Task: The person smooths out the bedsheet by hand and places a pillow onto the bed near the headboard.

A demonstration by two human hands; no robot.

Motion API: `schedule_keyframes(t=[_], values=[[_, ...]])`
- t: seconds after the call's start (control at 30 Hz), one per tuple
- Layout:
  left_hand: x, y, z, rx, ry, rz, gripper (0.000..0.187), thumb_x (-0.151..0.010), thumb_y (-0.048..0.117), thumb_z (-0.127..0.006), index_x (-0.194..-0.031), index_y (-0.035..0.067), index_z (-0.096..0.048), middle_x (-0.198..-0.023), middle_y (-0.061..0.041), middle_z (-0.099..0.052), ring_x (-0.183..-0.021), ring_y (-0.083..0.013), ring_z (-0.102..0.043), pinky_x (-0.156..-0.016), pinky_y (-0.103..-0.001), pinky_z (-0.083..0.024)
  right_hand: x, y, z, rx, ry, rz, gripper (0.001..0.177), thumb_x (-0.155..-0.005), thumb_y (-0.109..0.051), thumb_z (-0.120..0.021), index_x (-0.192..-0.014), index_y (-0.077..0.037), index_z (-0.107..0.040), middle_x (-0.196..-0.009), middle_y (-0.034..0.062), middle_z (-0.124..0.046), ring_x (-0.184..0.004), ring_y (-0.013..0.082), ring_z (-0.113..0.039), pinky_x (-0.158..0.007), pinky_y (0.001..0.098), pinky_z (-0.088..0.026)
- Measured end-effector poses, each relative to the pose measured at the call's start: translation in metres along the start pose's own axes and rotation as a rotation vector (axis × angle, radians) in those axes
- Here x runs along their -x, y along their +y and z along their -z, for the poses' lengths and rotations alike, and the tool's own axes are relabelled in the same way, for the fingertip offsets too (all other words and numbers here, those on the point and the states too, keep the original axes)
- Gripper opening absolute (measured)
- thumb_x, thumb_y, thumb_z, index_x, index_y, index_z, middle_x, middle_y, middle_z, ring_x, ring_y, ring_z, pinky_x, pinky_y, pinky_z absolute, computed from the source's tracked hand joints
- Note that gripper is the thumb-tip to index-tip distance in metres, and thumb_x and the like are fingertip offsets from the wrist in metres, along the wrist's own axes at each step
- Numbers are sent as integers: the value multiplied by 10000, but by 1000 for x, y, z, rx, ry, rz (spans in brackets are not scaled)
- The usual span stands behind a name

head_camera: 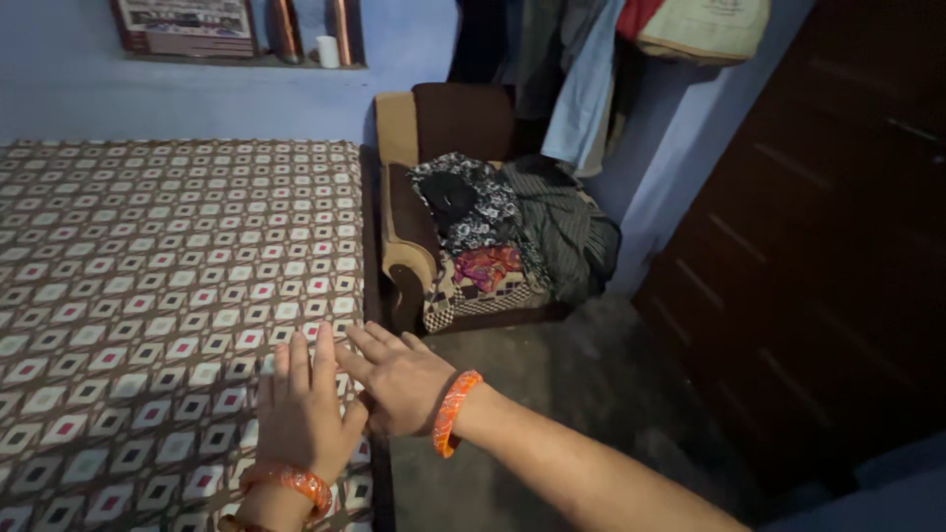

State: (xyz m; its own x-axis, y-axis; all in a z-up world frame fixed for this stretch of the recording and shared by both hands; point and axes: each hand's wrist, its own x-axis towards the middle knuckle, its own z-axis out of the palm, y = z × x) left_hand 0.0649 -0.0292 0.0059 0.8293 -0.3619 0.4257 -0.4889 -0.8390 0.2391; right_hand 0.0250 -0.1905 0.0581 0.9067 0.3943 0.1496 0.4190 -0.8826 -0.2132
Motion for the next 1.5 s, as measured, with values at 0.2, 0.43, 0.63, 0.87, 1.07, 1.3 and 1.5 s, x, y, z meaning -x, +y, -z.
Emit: schedule_keyframes(t=[0.2, 0.43, 0.63, 0.87, 1.07, 1.3, 1.5], values=[[-7, 7, -9, -48, 147, 13, 1065, -656, 443, -710, -1580, 99, -306, -1469, -258, -432, -1397, -448, -360, -1072, -601, -334, -12, 23, 5, 6, -18, 126, 983, -721, -270, -799, -1562, -83, -328, -1621, 243, -323, -1516, 450, -282, -1131, 604, -340], [-14, 12, -13, -62, 228, 60, 903, -789, 421, -639, -1550, 60, -313, -1505, -260, -424, -1430, -440, -355, -1085, -597, -321, -26, 47, 12, -5, 6, 240, 972, -714, -355, -802, -1543, -87, -371, -1614, 250, -326, -1488, 454, -314, -1135, 589, -349], [-14, 20, -15, -123, 244, 147, 904, -798, 524, -643, -1523, 73, -345, -1500, -272, -429, -1412, -443, -360, -1090, -581, -307, -35, 60, 6, 34, 7, 328, 963, -698, -334, -780, -1544, -81, -397, -1599, 270, -336, -1480, 471, -318, -1127, 593, -331], [-19, 22, -12, -127, 173, 227, 947, -798, 541, -650, -1571, 111, -313, -1506, -258, -408, -1439, -427, -314, -1130, -565, -276, -51, 75, -20, 30, 120, 414, 907, -749, -342, -751, -1544, -72, -411, -1560, 259, -433, -1455, 464, -399, -1101, 581, -382], [-31, 19, -9, -159, 77, 282, 991, -786, 537, -651, -1608, 146, -257, -1598, -231, -348, -1456, -414, -270, -1124, -575, -254, -61, 81, -18, -54, 197, 477, 913, -785, -413, -758, -1532, -29, -401, -1534, 287, -437, -1445, 473, -422, -1121, 562, -394], [-65, 5, -16, -132, 129, 235, 978, -796, 508, -666, -1600, 125, -261, -1603, -250, -332, -1454, -430, -263, -1126, -588, -242, -96, 103, -11, 71, 208, 535, 931, -792, -469, -790, -1531, -46, -413, -1565, 287, -398, -1445, 468, -381, -1149, 567, -362], [-96, -6, -19, -81, 101, 285, 1020, -783, 527, -682, -1630, 165, -244, -1607, -222, -337, -1460, -403, -267, -1129, -583, -243, -128, 113, -7, 46, 92, 444, 1042, -763, -535, -795, -1556, -36, -339, -1575, 281, -350, -1440, 483, -356, -1084, 581, -370]])
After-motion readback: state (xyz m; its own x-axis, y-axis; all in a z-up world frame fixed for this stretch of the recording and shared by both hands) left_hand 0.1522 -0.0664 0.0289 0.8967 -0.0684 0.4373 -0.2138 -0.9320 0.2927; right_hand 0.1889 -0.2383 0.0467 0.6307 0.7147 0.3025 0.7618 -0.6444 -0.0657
